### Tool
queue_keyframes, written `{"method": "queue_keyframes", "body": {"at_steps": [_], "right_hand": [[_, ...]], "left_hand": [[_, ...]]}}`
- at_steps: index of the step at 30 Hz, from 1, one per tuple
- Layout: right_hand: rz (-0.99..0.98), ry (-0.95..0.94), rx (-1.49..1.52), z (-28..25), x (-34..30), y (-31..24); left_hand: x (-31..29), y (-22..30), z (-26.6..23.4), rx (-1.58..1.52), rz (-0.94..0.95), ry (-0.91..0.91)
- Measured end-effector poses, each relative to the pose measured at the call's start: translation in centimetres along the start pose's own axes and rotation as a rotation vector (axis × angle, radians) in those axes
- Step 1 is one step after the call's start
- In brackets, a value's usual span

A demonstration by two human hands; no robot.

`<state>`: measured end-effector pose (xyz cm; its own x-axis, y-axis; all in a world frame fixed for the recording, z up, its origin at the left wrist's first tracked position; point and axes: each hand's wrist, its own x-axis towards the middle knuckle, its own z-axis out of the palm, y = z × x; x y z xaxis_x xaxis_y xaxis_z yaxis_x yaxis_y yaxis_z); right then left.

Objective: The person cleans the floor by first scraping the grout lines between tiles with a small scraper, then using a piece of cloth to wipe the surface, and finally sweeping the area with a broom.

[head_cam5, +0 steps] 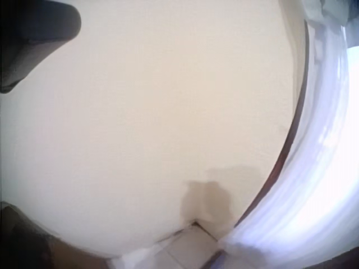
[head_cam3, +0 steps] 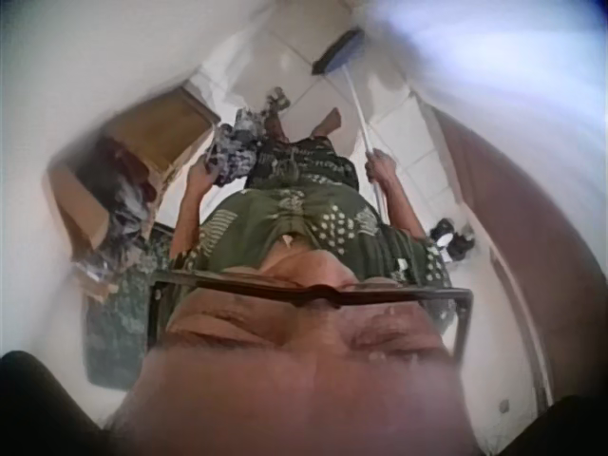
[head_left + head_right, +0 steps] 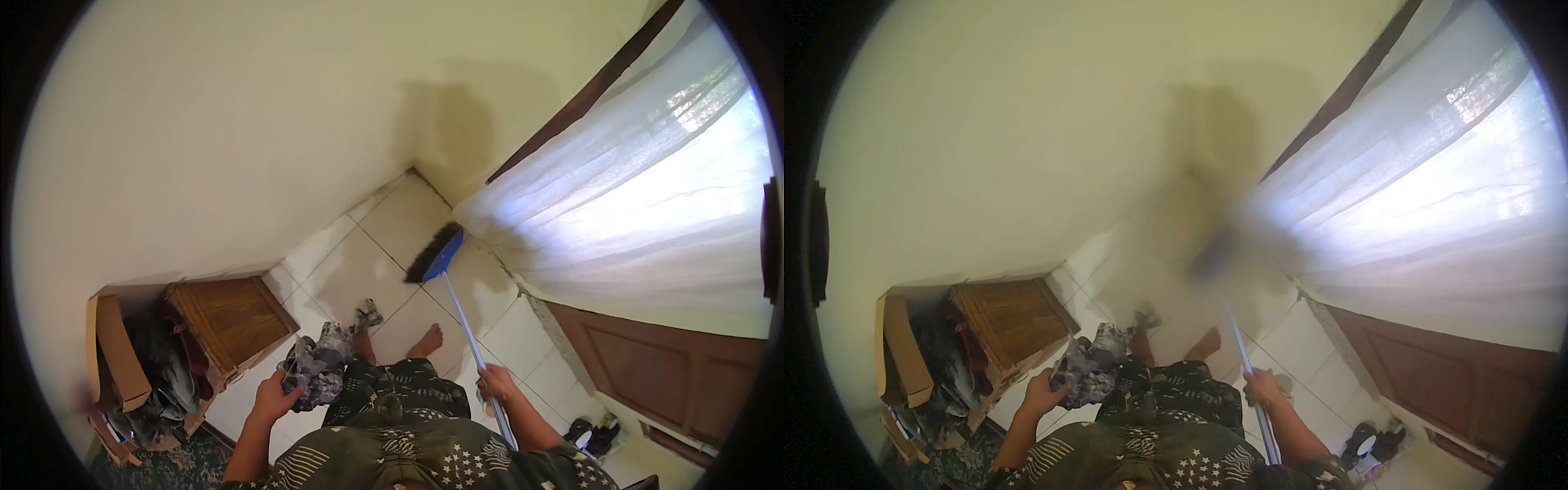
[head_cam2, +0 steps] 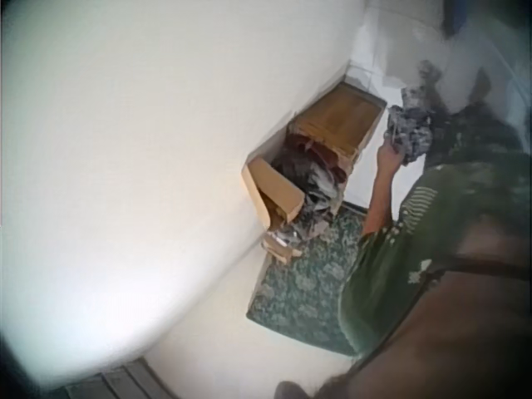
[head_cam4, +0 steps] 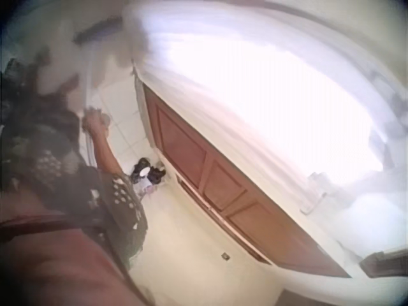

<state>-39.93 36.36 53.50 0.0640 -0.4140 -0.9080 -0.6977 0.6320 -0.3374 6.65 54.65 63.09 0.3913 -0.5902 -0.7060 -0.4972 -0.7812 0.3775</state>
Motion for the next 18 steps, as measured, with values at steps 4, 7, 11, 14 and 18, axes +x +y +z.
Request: {"method": "queue_keyframes", "body": {"at_steps": [4,7,11,14,18], "right_hand": [[-0.152,-0.074,0.102,1.3,-6.2,-9.0],[-0.409,-0.044,-0.048,4.6,1.1,-12.4],[-0.398,-0.176,0.526,2.3,18.3,-14.5],[-0.037,-0.359,0.843,5.3,17.2,-15.9],[-0.129,-0.053,0.429,3.2,10.8,-2.9]], "left_hand": [[1.9,-2.3,2.0,0.023,0.085,0.050],[1.2,-3.4,2.1,0.073,0.092,-0.047],[4.4,0.3,2.4,0.124,0.287,0.008],[2.7,-0.7,-0.3,0.102,0.164,0.044],[3.7,-0.3,-0.1,0.069,0.150,0.075]]}}
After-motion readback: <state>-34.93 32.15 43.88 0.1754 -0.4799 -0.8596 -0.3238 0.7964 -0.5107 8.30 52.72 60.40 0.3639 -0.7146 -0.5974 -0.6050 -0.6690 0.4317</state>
